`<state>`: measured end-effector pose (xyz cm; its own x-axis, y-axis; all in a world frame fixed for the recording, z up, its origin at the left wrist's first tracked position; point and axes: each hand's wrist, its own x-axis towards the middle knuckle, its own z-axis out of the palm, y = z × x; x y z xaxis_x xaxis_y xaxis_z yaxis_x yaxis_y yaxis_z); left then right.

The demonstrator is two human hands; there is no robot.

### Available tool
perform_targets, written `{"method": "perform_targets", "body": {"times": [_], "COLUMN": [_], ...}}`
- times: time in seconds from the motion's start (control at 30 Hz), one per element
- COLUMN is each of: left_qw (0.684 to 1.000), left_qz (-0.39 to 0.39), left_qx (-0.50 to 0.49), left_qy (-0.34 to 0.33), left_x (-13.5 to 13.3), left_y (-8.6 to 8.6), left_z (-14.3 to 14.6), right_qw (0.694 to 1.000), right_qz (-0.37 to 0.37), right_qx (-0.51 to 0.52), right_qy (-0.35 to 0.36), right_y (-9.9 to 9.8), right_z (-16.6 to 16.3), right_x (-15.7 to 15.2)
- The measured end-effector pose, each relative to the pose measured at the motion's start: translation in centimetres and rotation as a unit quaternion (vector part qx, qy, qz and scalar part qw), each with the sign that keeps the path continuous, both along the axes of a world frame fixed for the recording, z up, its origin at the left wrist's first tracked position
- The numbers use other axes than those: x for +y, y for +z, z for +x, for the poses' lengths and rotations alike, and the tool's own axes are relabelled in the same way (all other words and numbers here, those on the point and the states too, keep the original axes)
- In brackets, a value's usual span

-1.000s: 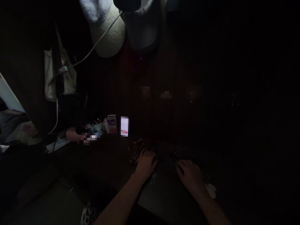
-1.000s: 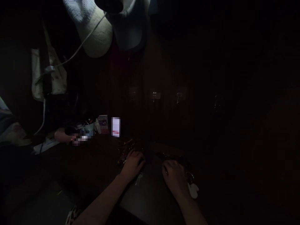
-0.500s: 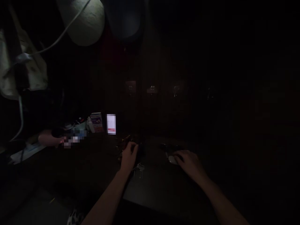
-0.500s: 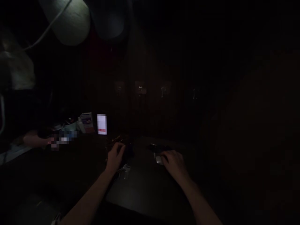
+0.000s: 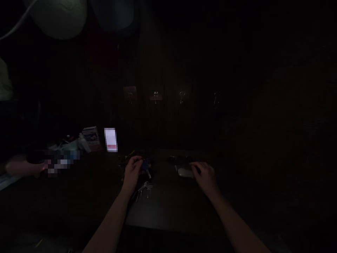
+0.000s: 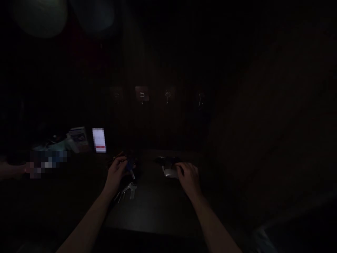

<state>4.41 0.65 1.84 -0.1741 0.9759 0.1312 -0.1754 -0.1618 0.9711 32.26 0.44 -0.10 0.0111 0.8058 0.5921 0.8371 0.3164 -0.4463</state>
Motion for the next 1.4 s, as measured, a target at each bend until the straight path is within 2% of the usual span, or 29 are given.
{"method": "perform_targets", "body": {"times": [0.23, 0.4, 0.67, 0.87, 1.0, 1.1, 1.27, 1.4], "left_qw": [0.990, 0.976, 0.968, 0.962, 0.960, 0.964, 0.963, 0.957], "left_qz": [-0.034, -0.063, -0.072, -0.081, -0.080, -0.082, -0.084, -0.084], "left_qx": [-0.097, -0.117, -0.113, -0.129, -0.116, -0.092, -0.017, 0.043], "left_qy": [-0.093, -0.172, -0.213, -0.229, -0.241, -0.236, -0.256, -0.276], "left_x": [0.2, -0.2, -0.4, -0.3, -0.4, -0.5, -1.0, -1.5], "left_y": [-0.4, -0.4, -0.5, -0.6, -0.6, -0.6, -0.4, 0.3], "left_z": [0.0, 0.5, 0.7, 0.7, 0.7, 0.8, 1.2, 1.5], "right_qw": [1.000, 0.998, 0.986, 0.975, 0.968, 0.969, 0.973, 0.970], "right_qz": [0.026, -0.012, -0.062, -0.092, -0.105, -0.118, -0.135, -0.156], "right_qx": [0.003, 0.019, 0.043, 0.089, 0.120, 0.106, 0.053, 0.093], "right_qy": [0.013, 0.056, 0.150, 0.183, 0.192, 0.190, 0.182, 0.164], "right_y": [0.3, 1.4, 3.4, 3.3, 2.3, 1.7, 1.7, 1.7], "right_z": [-0.9, -2.7, -6.7, -8.7, -9.1, -9.0, -8.3, -7.9], "right_x": [-0.4, -0.8, -1.6, -1.7, -1.2, -1.3, -2.0, -2.6]}}
